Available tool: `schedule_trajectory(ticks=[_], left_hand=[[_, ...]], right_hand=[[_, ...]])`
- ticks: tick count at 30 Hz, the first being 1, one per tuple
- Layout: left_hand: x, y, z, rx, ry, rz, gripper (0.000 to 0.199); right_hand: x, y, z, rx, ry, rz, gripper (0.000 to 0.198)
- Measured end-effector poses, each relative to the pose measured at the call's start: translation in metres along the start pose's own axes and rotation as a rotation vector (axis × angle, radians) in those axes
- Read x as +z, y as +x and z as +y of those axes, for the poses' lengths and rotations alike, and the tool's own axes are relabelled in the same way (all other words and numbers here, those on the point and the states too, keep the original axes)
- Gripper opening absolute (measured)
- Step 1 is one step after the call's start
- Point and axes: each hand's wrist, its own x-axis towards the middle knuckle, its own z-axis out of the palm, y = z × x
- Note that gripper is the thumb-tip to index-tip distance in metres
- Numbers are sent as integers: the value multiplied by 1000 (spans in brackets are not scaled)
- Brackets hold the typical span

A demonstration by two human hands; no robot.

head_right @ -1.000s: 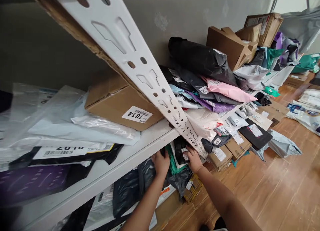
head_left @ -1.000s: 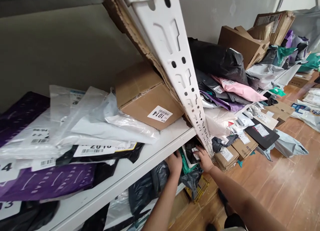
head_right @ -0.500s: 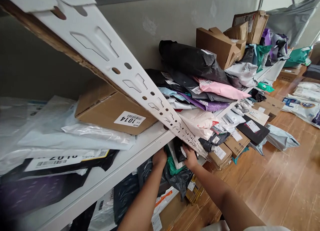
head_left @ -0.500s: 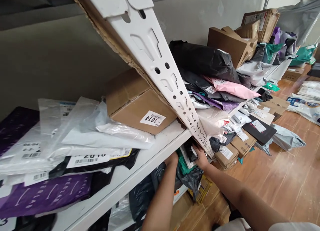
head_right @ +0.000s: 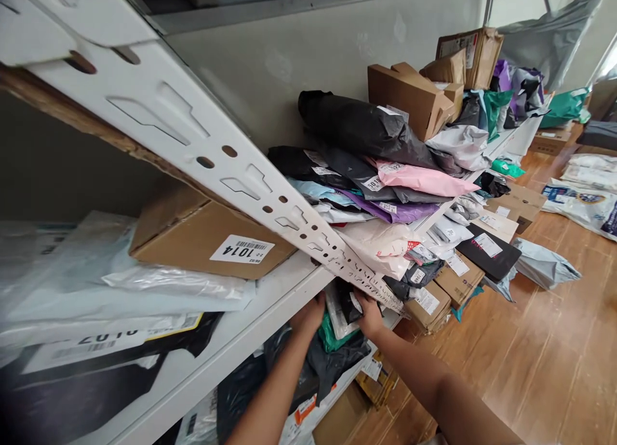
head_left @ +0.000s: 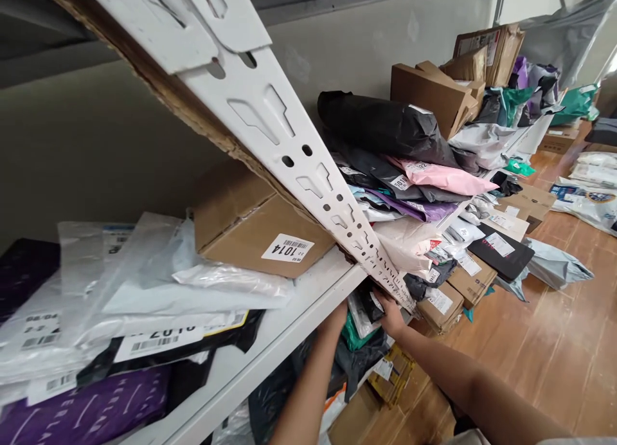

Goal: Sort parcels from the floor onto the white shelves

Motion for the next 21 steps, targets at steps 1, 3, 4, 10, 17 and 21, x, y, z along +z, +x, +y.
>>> schedule_trajectory(ticks=[1, 3, 4, 10, 17, 21], left_hand=[[4, -9, 6, -21, 28, -20, 43], [12, -25, 14, -60, 110, -86, 54], [15, -30, 17, -74, 156, -118, 56], [23, -14, 9, -112, 222, -161, 43], [27, -8, 1, -121, 167, -201, 39], [22, -26, -11, -152, 151, -189, 40]], right_hand=[[0, 1, 0, -13, -11, -5, 90], [-3, 6, 0, -37, -24, -49, 89], [-5, 9, 0, -42, -15, -90, 86], [-18, 22, 9, 5, 167, -257, 62], [2, 36, 5, 147, 156, -163, 64], [35, 30, -2, 146, -29, -188, 97]])
